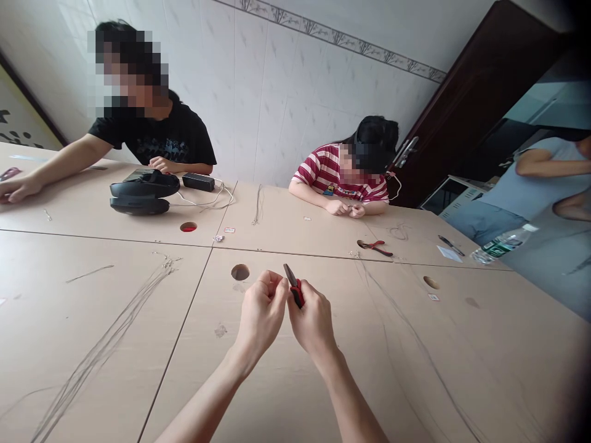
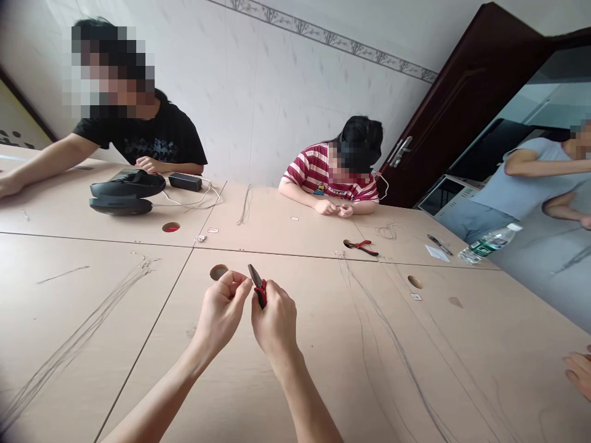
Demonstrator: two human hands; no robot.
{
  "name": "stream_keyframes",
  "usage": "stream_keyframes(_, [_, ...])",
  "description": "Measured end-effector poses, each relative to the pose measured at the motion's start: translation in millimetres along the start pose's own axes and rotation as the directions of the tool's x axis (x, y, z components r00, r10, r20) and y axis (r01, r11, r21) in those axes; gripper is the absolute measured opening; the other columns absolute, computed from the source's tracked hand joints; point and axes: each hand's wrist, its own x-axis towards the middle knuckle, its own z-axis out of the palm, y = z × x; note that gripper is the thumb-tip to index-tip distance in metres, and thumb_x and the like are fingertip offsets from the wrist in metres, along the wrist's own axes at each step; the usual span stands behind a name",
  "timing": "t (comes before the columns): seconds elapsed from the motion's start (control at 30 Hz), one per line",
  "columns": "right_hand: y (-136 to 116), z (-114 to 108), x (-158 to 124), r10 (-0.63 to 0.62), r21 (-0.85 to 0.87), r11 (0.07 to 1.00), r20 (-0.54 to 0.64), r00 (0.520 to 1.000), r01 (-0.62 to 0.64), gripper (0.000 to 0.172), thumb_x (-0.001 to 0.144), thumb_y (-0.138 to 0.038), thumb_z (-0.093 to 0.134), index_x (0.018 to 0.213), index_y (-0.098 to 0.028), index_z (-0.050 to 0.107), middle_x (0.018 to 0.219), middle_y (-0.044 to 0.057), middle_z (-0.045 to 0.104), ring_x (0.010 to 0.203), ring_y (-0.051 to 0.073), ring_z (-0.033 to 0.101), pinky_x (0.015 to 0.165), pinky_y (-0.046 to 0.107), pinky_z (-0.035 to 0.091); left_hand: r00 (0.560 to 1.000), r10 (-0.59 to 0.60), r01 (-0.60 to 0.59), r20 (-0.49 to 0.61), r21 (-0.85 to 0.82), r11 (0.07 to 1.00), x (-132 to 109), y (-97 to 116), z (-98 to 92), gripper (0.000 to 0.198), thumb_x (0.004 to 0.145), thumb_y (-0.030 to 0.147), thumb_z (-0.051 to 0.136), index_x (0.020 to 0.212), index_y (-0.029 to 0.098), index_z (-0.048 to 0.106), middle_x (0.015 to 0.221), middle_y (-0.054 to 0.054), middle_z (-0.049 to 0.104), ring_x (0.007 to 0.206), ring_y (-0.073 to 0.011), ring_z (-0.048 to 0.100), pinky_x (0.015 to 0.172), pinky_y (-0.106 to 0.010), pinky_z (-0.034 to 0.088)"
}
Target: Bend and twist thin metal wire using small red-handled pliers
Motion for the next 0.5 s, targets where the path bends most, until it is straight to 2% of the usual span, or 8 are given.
stream_keyframes(0.13, [1.7,0.6,1.3,-0.012,-0.018,1.0,-0.013,1.0,0.012,0.026,0.09,-0.032,0.043,0.066,-0.024,0.036,0.056,-0.002,0.051,0.049,0.015,0.044,0.05,0.025,0.029,0.999,0.029,-0.031,0.027,0.045,0.999,2.5,-3.5,-0.4,0.034,0.085,0.036,0.053,0.06,0.021,0.036,0.05,0.007,0.029,0.047,-0.0089,0.025,0.044,-0.022,0.018])
stream_keyframes(0.27, [3.8,2.2,1.5,-0.036,-0.028,0.999,-0.001,0.999,0.036,0.027,0.091,-0.032,0.043,0.066,-0.024,0.036,0.056,-0.002,0.051,0.05,0.016,0.045,0.05,0.025,0.029,0.995,0.098,-0.098,0.007,0.001,0.995,2.5,-3.6,0.8,0.043,0.083,0.033,0.052,0.058,0.022,0.018,0.054,0.007,0.017,0.051,-0.0089,0.017,0.046,-0.024,0.015])
stream_keyframes(0.5, [5.7,3.3,1.8,-0.056,0.007,0.998,-0.001,0.998,0.056,0.026,0.089,-0.028,0.044,0.065,-0.024,0.034,0.056,-0.002,0.05,0.05,0.015,0.045,0.05,0.025,0.029,0.985,0.172,-0.168,0.032,-0.101,0.981,0.5,-11.3,4.6,0.041,0.086,0.033,0.046,0.06,0.023,0.016,0.056,0.006,0.014,0.053,-0.0094,0.013,0.047,-0.025,0.015])
